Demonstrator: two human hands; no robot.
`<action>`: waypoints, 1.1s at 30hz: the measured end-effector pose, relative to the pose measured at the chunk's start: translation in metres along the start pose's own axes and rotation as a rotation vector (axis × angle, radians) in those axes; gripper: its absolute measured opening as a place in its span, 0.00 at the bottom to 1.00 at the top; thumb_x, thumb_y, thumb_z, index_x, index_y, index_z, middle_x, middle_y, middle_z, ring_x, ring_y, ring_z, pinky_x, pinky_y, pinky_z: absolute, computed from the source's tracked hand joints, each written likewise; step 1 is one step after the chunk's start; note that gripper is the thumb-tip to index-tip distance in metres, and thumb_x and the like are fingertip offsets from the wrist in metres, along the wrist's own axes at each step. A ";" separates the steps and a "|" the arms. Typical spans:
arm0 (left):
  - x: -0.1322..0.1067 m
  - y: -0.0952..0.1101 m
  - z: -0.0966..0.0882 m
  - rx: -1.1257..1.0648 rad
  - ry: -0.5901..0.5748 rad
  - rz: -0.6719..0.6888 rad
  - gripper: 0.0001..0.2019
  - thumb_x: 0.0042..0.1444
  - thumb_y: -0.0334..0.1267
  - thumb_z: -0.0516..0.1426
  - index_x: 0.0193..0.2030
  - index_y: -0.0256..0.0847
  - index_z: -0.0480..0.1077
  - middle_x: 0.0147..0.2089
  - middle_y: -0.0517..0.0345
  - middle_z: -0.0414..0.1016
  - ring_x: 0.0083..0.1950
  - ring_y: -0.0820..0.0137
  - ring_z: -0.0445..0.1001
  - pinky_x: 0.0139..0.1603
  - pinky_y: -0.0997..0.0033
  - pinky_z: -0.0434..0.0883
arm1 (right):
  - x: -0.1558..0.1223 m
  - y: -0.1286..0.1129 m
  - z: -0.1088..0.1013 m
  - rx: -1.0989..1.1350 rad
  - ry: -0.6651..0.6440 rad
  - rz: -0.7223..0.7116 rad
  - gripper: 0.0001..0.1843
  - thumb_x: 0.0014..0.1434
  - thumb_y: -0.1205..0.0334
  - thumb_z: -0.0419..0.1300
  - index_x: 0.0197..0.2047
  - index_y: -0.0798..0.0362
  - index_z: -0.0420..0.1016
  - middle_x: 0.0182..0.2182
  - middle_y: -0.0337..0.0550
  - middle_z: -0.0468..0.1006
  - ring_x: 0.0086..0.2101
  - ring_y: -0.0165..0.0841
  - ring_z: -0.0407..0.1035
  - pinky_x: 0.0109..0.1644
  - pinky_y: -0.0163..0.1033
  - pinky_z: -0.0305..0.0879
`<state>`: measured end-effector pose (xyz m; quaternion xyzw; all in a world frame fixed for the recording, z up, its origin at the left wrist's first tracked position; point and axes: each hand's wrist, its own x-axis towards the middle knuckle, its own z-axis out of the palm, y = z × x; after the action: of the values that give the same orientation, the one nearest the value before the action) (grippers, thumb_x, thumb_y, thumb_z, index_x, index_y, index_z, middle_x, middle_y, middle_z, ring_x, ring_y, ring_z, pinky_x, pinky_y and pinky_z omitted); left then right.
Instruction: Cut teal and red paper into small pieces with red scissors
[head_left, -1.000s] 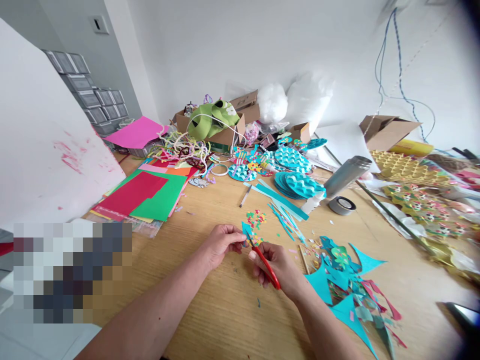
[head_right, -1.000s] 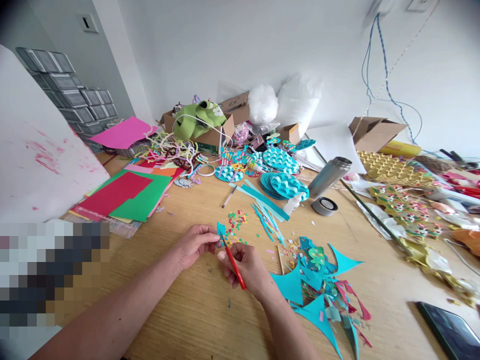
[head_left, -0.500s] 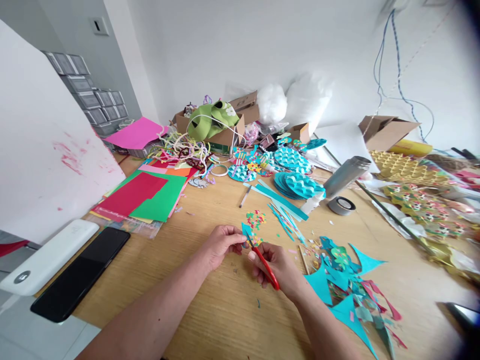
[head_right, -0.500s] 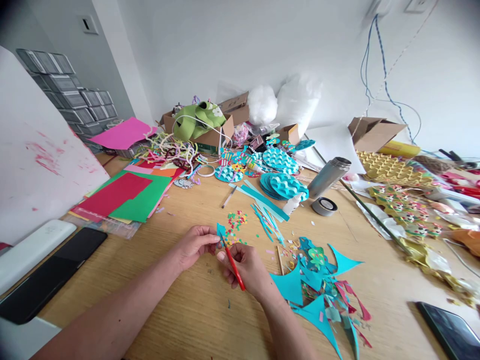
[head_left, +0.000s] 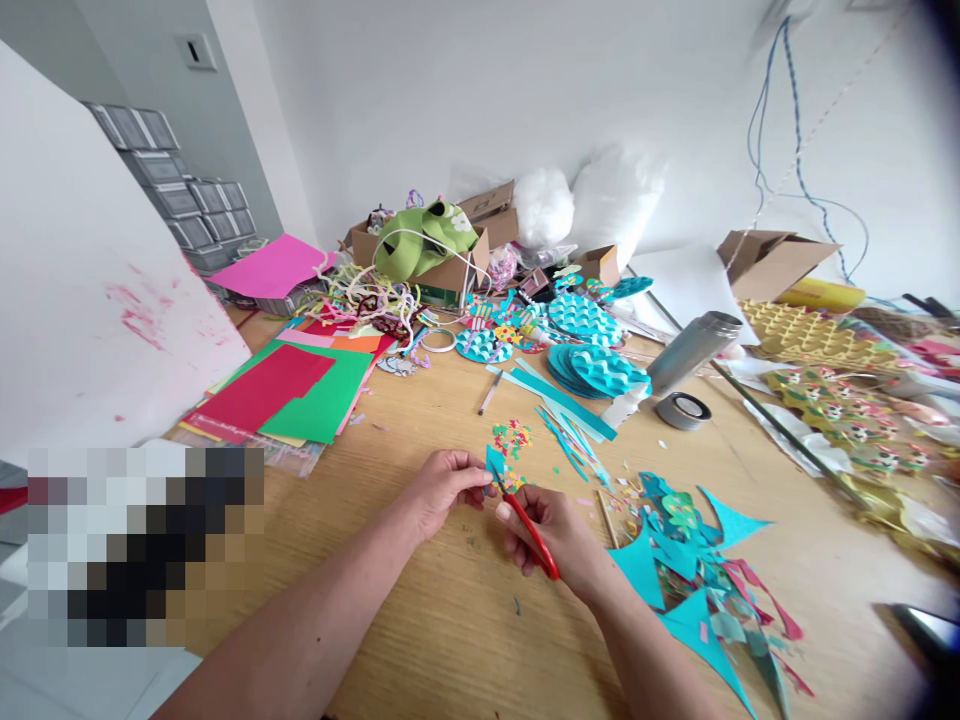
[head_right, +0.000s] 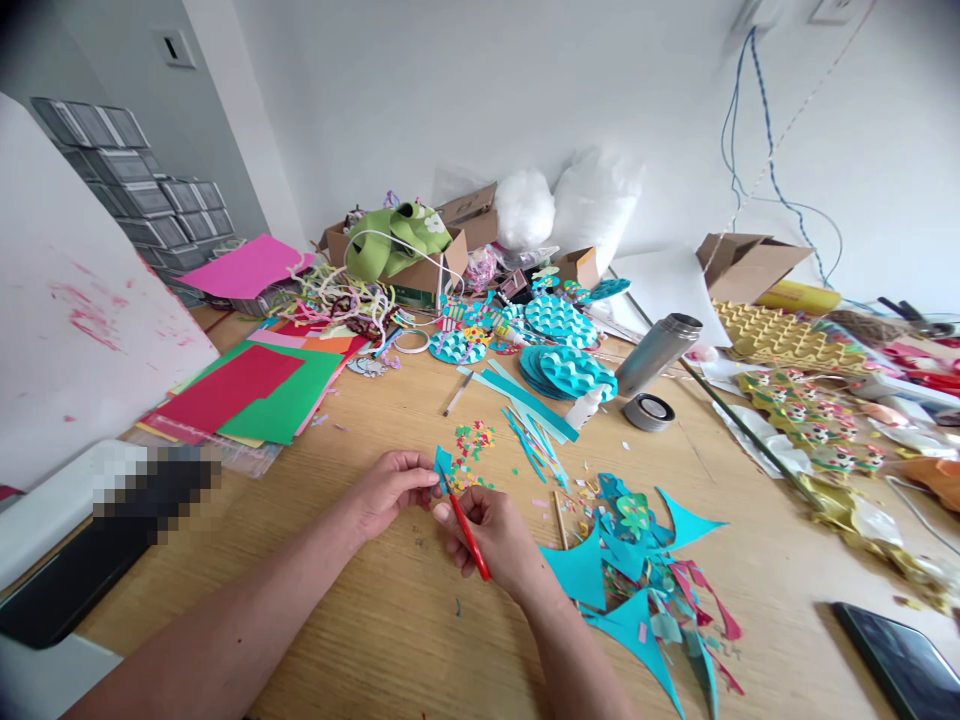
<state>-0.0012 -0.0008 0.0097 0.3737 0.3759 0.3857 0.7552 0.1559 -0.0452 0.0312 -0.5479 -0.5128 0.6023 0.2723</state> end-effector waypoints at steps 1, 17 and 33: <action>0.000 0.000 0.000 0.005 -0.001 0.001 0.09 0.40 0.36 0.63 0.26 0.34 0.70 0.24 0.57 0.72 0.24 0.76 0.67 0.29 0.73 0.62 | 0.000 0.000 0.000 0.005 -0.002 -0.004 0.24 0.45 0.40 0.61 0.24 0.53 0.59 0.14 0.33 0.70 0.13 0.25 0.64 0.15 0.29 0.60; -0.001 0.003 0.002 0.016 0.012 -0.001 0.09 0.38 0.37 0.63 0.24 0.34 0.69 0.23 0.58 0.71 0.23 0.76 0.66 0.28 0.74 0.62 | 0.000 0.000 0.000 -0.002 0.000 0.022 0.24 0.45 0.41 0.61 0.25 0.53 0.59 0.14 0.33 0.70 0.13 0.25 0.64 0.14 0.28 0.60; 0.000 0.002 0.001 0.024 -0.005 -0.021 0.07 0.38 0.35 0.61 0.25 0.35 0.68 0.22 0.60 0.70 0.22 0.76 0.65 0.27 0.74 0.62 | -0.001 0.000 -0.001 -0.017 -0.007 0.022 0.24 0.44 0.41 0.61 0.25 0.53 0.59 0.14 0.32 0.70 0.13 0.25 0.64 0.14 0.29 0.60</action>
<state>-0.0015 -0.0004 0.0119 0.3797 0.3825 0.3724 0.7556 0.1567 -0.0460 0.0314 -0.5537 -0.5127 0.6028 0.2592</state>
